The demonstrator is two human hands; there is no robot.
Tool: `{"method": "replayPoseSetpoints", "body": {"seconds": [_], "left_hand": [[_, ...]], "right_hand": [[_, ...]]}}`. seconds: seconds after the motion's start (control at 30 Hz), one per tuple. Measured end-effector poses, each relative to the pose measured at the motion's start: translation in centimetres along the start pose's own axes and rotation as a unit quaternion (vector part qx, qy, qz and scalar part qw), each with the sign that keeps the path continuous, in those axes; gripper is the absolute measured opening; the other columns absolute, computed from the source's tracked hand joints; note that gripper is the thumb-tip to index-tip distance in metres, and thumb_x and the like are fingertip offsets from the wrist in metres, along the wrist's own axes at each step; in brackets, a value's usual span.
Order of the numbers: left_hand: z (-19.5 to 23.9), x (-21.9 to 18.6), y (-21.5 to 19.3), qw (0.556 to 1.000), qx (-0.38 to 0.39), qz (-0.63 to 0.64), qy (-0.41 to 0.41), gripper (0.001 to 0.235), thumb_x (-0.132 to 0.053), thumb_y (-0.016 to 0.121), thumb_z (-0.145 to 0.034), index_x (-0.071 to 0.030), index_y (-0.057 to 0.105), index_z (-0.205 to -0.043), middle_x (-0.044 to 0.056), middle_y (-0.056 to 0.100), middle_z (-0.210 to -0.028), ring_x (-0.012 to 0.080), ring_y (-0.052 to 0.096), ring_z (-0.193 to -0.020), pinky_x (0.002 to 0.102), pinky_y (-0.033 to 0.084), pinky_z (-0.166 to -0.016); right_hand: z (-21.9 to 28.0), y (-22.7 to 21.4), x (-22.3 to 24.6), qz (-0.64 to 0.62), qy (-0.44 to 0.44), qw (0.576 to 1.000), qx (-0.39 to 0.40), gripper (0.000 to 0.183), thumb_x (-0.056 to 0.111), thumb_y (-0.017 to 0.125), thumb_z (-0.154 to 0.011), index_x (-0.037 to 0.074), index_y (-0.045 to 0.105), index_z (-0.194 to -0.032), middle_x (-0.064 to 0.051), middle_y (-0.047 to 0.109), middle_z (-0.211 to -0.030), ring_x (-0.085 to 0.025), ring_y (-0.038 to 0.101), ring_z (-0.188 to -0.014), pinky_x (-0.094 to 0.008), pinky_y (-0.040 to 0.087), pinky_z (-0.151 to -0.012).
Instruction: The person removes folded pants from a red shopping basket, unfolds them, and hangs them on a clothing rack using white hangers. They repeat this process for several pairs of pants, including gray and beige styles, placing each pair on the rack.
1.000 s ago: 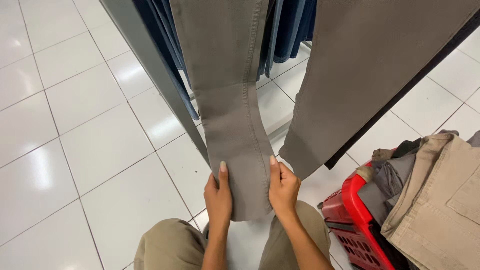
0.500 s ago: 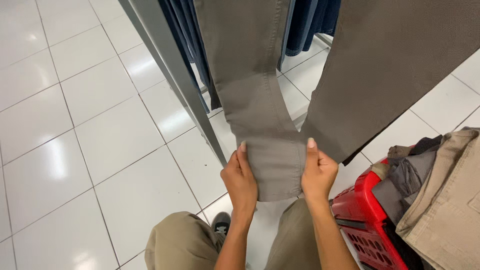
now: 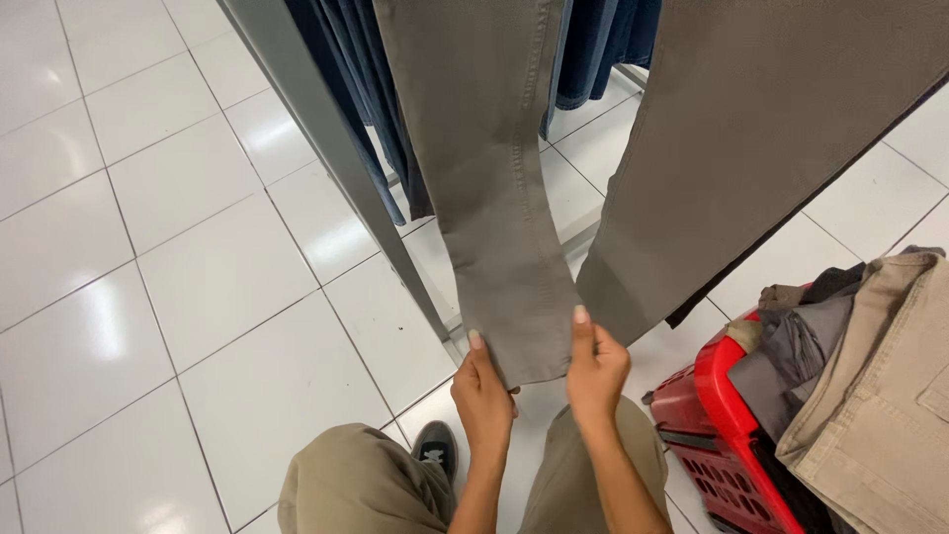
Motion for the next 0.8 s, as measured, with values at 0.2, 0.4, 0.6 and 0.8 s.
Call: {"method": "replayPoseSetpoints", "body": {"seconds": [0.2,0.4,0.6,0.8], "left_hand": [[-1.8,1.3,0.8,0.976,-0.047,-0.055,0.204,0.05,-0.039,0.044,-0.108,-0.015,0.037,-0.065,-0.004,0.036,-0.056,0.0103,0.032,-0.055,0.034,0.028,-0.052],[0.1,-2.4,0.3,0.991,-0.048,0.014,0.126,0.058,-0.046,0.048,-0.104,-0.012,0.029,-0.062,-0.003,0.025,-0.049,0.012,0.029,-0.04,0.031,0.03,-0.037],[-0.3,-0.9,1.3,0.99,-0.026,0.015,0.141,0.052,-0.039,0.05,-0.105,-0.011,0.038,-0.063,0.001,0.034,-0.043,0.015,0.043,-0.031,0.031,0.037,-0.033],[-0.6,1.7,1.1,0.966,-0.005,-0.12,0.231,0.046,-0.03,0.048,-0.109,-0.011,0.041,-0.067,-0.004,0.031,-0.048,0.0071,0.027,-0.047,0.029,0.028,-0.045]], "right_hand": [[0.7,0.9,-0.1,0.011,-0.105,0.993,0.054,0.053,0.044,0.054,-0.102,0.016,0.029,-0.064,0.007,0.024,-0.059,-0.007,0.027,-0.059,-0.03,0.026,-0.052],[-0.2,-0.9,2.9,-0.128,0.04,0.991,0.01,0.059,0.036,0.06,-0.102,0.017,0.02,-0.063,0.007,0.017,-0.058,-0.008,0.017,-0.053,-0.029,0.015,-0.047],[1.0,1.0,-6.1,-0.439,0.336,0.811,0.192,0.033,0.038,0.069,-0.094,0.02,0.042,-0.089,0.003,0.05,-0.056,-0.004,0.037,-0.04,-0.018,0.028,-0.033],[4.3,0.7,3.3,-0.181,0.368,0.897,0.162,0.078,0.051,0.055,-0.079,0.025,0.049,-0.153,0.006,0.057,-0.152,-0.012,0.057,-0.134,-0.031,0.049,-0.104]]}}
Point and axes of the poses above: each hand's wrist, its own z-axis away from the middle knuckle, its own y-axis out of the palm, x = y × z, the point moved 2 cm from there along -z, towards the middle knuckle
